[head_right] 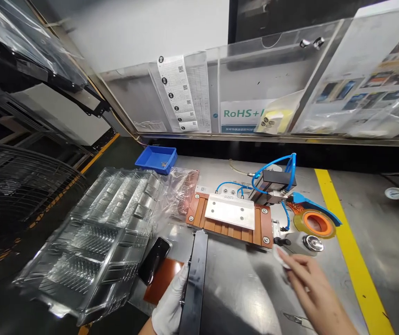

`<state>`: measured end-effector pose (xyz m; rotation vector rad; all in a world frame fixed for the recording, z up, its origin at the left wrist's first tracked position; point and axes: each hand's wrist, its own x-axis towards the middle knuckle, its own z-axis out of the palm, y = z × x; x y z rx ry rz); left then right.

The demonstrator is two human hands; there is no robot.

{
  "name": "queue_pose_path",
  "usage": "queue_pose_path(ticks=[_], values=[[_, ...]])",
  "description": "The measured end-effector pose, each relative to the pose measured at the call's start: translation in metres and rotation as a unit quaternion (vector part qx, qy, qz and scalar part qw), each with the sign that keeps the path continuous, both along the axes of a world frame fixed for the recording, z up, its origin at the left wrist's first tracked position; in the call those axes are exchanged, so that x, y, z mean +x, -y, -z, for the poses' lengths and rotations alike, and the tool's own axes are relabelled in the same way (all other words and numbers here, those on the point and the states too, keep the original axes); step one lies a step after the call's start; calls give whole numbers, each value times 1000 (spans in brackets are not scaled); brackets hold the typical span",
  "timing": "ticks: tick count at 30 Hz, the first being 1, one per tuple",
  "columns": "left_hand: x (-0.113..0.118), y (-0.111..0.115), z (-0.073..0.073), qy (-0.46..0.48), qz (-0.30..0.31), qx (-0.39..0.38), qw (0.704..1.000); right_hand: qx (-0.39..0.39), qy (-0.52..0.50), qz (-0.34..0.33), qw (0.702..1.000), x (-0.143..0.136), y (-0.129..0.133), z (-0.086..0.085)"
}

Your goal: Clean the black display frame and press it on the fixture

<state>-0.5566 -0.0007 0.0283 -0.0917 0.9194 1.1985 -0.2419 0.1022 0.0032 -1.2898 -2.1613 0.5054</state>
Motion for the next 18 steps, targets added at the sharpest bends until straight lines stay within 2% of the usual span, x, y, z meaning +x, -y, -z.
queue_pose_path(ticks=[5,9,14,18], values=[[14,-10,-7,42,8,-11,999,-50,-25,-153,987,-62,35,-21],[16,-12,-16,62,24,22,998,-73,-61,-199,975,-93,40,-30],[17,-9,-15,68,43,24,997,-69,-50,-216,973,-111,34,-32],[18,-8,-12,85,49,6,995,-79,-68,-242,965,-107,57,-25]])
